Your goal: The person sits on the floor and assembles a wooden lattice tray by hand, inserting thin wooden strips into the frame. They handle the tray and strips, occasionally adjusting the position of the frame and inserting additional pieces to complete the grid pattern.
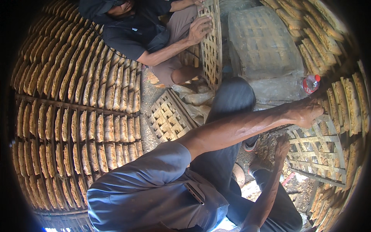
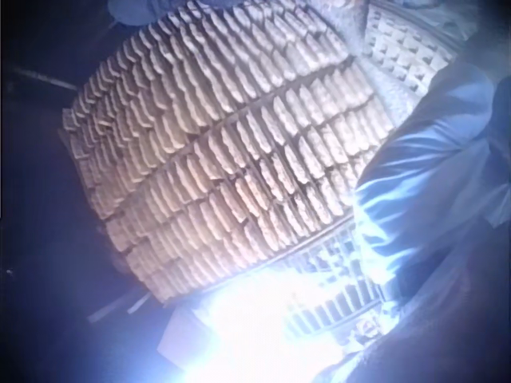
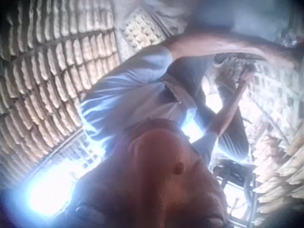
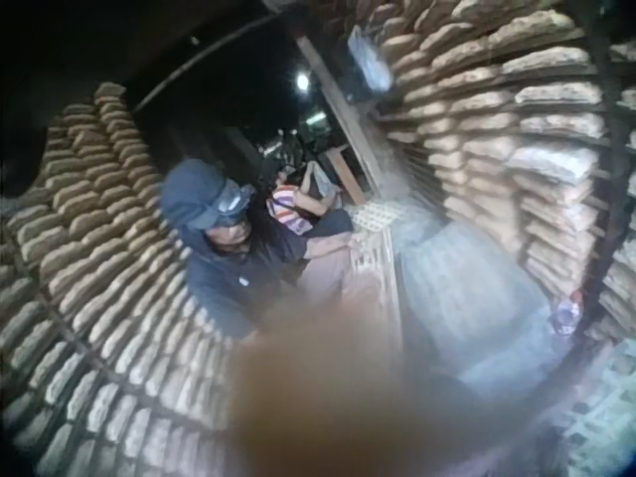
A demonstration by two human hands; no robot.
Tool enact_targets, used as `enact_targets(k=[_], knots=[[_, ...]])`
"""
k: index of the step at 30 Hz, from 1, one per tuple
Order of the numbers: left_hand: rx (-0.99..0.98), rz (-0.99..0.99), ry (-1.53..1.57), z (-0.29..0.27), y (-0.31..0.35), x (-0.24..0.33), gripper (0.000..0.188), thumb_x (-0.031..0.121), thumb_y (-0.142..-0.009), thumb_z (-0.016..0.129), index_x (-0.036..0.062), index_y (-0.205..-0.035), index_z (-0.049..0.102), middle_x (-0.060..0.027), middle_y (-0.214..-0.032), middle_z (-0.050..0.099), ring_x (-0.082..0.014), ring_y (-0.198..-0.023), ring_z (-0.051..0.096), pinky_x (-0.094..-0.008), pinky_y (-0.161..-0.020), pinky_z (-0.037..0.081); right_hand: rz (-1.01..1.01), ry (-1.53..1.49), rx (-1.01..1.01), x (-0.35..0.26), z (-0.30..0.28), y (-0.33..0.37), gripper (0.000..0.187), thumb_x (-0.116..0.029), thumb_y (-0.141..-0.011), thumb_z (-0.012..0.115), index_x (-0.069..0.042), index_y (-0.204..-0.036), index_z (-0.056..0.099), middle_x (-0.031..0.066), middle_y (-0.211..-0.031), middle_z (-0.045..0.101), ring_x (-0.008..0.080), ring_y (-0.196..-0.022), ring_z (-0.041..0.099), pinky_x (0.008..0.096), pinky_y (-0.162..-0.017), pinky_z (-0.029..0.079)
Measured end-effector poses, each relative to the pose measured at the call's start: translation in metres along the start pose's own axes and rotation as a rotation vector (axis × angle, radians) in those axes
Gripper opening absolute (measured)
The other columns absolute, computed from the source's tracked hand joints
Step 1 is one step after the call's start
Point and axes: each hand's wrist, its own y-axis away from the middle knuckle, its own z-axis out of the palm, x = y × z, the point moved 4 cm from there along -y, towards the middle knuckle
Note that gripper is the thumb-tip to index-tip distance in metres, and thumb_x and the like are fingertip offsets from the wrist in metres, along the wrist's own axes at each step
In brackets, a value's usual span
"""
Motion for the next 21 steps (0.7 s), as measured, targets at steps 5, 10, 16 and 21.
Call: enact_targets(k=[5, 10, 16, 21], knots=[[-0.026, 0.139, -0.112, -0.034, 0.005, 0.018, 0.026, 0.008, -0.081, 0.068, -0.0039, -0.104, 0.07, -0.0225, -0.102, 0.069, -0.0371, -0.099, 0.069, -0.0486, -0.088, 0.057, 0.185, -0.318, -0.047, -0.037, -0.011, -0.008, 0.05, -0.04, -0.107, 0.046, 0.007, -0.11, 0.061, 0.0167, -0.083, 0.061, 0.0286, -0.077, 0.057, 0.0478, -0.069, 0.047], [-0.186, -0.001, 0.038, -0.04, -0.006, 0.021, 0.027, 0.012, -0.084, 0.074, -0.0028, -0.106, 0.07, -0.0221, -0.095, 0.071, -0.0328, -0.088, 0.072, -0.0451, -0.079, 0.057, 0.115, 0.309, -0.194, 0.007, -0.019, 0.021, 0.024, -0.022, -0.089, 0.058, 0.001, -0.087, 0.068, 0.0219, -0.079, 0.067, 0.0411, -0.077, 0.066, 0.0529, -0.07, 0.051], [0.021, 0.063, -0.067, -0.046, 0.009, 0.005, 0.034, 0.01, -0.082, 0.068, -0.0022, -0.111, 0.055, -0.0337, -0.121, 0.056, -0.0473, -0.122, 0.052, -0.0522, -0.1, 0.045, 0.165, 0.242, -0.158, -0.021, -0.016, 0.028, 0.022, -0.02, -0.09, 0.06, 0.0, -0.083, 0.066, 0.0281, -0.077, 0.066, 0.0492, -0.077, 0.067, 0.0564, -0.071, 0.051], [-0.053, 0.025, -0.032, -0.044, 0.005, 0.008, 0.033, 0.008, -0.079, 0.068, -0.0041, -0.109, 0.06, -0.0335, -0.11, 0.062, -0.0474, -0.117, 0.058, -0.0524, -0.1, 0.045, 0.211, 0.059, -0.04, -0.042, -0.013, -0.001, 0.021, -0.021, -0.097, 0.06, -0.002, -0.095, 0.068, 0.0265, -0.079, 0.066, 0.0445, -0.075, 0.068, 0.05, -0.066, 0.051]])
